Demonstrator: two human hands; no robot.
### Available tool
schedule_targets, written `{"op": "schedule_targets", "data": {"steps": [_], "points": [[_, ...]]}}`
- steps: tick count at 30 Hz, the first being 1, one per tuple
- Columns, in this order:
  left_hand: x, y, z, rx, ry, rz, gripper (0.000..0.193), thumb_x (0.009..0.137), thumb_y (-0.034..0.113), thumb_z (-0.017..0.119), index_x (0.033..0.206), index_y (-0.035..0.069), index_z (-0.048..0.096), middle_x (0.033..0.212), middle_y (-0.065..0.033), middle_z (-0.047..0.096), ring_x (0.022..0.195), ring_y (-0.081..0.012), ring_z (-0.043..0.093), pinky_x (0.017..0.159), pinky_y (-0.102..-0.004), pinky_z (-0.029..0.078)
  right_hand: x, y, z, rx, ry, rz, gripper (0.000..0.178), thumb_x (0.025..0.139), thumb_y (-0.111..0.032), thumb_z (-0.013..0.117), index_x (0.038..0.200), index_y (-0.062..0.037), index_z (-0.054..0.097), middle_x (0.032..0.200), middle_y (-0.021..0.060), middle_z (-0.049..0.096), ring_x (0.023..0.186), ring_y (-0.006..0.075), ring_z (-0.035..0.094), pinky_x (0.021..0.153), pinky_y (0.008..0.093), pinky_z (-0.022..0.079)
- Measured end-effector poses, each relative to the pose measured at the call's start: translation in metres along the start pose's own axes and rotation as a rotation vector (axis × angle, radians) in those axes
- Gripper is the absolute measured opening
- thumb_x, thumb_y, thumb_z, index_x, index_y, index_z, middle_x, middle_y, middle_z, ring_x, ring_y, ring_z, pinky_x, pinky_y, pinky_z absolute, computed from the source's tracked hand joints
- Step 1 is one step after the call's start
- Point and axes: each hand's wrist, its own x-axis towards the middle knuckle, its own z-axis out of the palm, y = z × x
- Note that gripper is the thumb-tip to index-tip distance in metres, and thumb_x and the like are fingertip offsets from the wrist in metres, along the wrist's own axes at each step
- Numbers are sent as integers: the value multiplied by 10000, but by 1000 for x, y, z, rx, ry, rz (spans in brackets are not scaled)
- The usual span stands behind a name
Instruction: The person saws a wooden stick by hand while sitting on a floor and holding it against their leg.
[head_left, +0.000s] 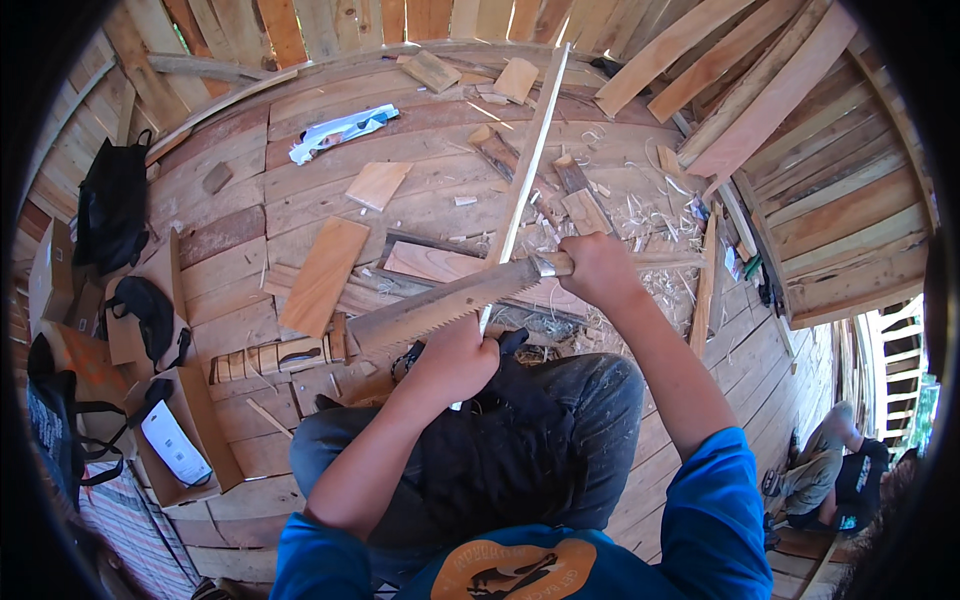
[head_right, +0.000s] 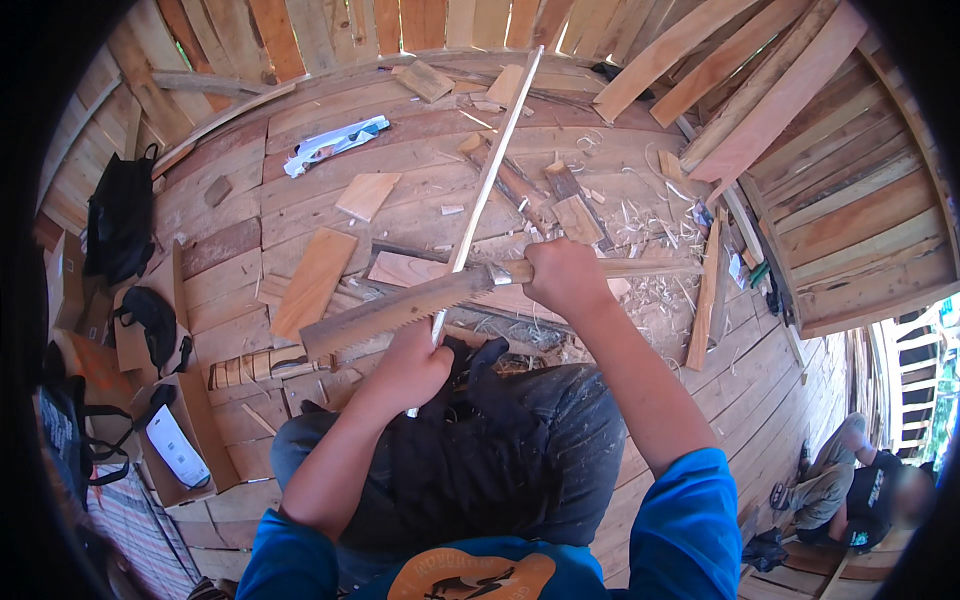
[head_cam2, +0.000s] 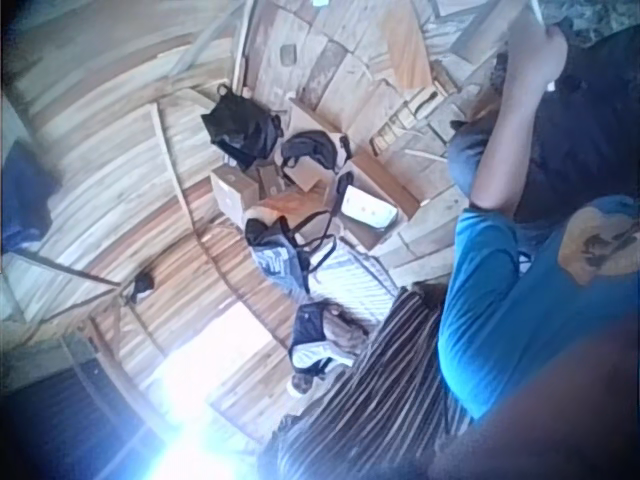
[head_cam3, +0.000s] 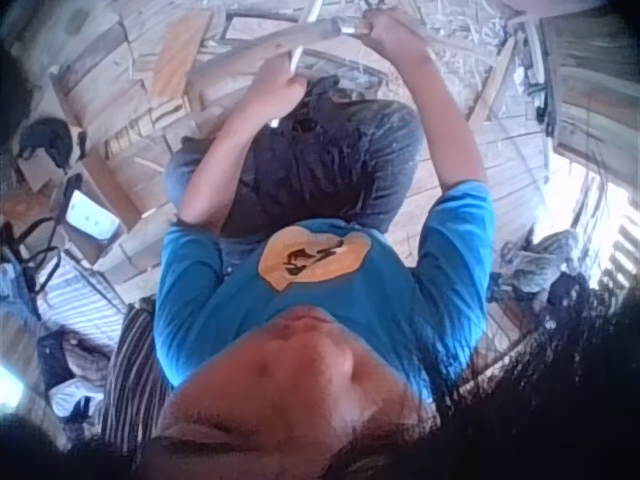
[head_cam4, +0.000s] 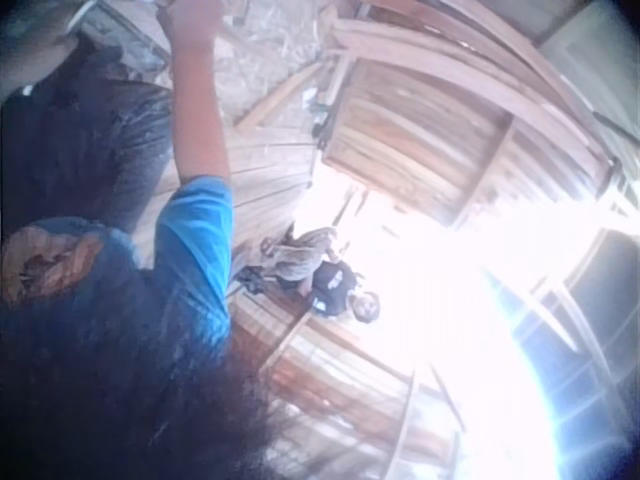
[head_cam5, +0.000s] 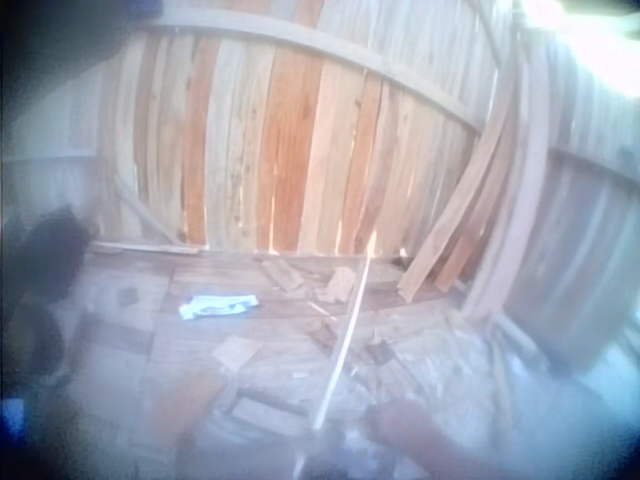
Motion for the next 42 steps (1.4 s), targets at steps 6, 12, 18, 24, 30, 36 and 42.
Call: {"op": "schedule_targets", "data": {"steps": [6,12,18,24,30,36,42], "points": [[-1,0,-2,-136,78,-56,396,745,17,483,1129,-65,435,905,-319,569,933,-450,587,823,-463,454,5,15,-6,-45,-20,184,154,713,-194,654,752,-45,668,733,195,653,721,360,652,702,448,533],[-16,16,20,-175,-191,-19,426,763,24,509,1163,-72,397,944,-323,576,940,-457,601,832,-460,467,5,81,-20,29,142,568,161,776,-211,621,803,-63,679,736,204,651,701,378,647,696,459,532],[2,-12,20,-215,-33,-54,431,772,65,532,1125,-114,361,925,-351,576,917,-503,573,823,-512,460,-31,-1,3,-35,-141,199,130,747,-167,623,709,-44,641,654,184,630,628,360,638,639,448,540],[0,-18,19,79,91,37,438,769,84,536,1119,-132,387,1037,-368,535,980,-500,542,894,-526,433,-24,-12,18,0,-29,124,119,694,-156,639,668,-40,634,635,201,615,636,361,641,609,441,535],[3,-8,14,52,132,-39,419,770,104,540,1074,-157,418,1030,-357,533,954,-500,547,889,-518,440,-9,3,17,-8,16,110,99,660,-133,639,683,-36,642,674,192,634,668,355,648,644,435,538],[3,-10,8,47,186,-27,392,775,90,533,1066,-143,412,1011,-368,537,957,-498,554,867,-516,453,6,-2,19,-20,42,88,106,668,-127,630,705,-31,651,711,201,647,705,362,654,662,439,539],[-14,14,9,-82,19,-11,377,778,44,525,1075,-115,355,958,-376,554,899,-524,572,817,-531,473,22,76,-8,57,173,587,235,777,-175,610,820,53,644,793,294,632,778,427,642,712,479,526]]}}
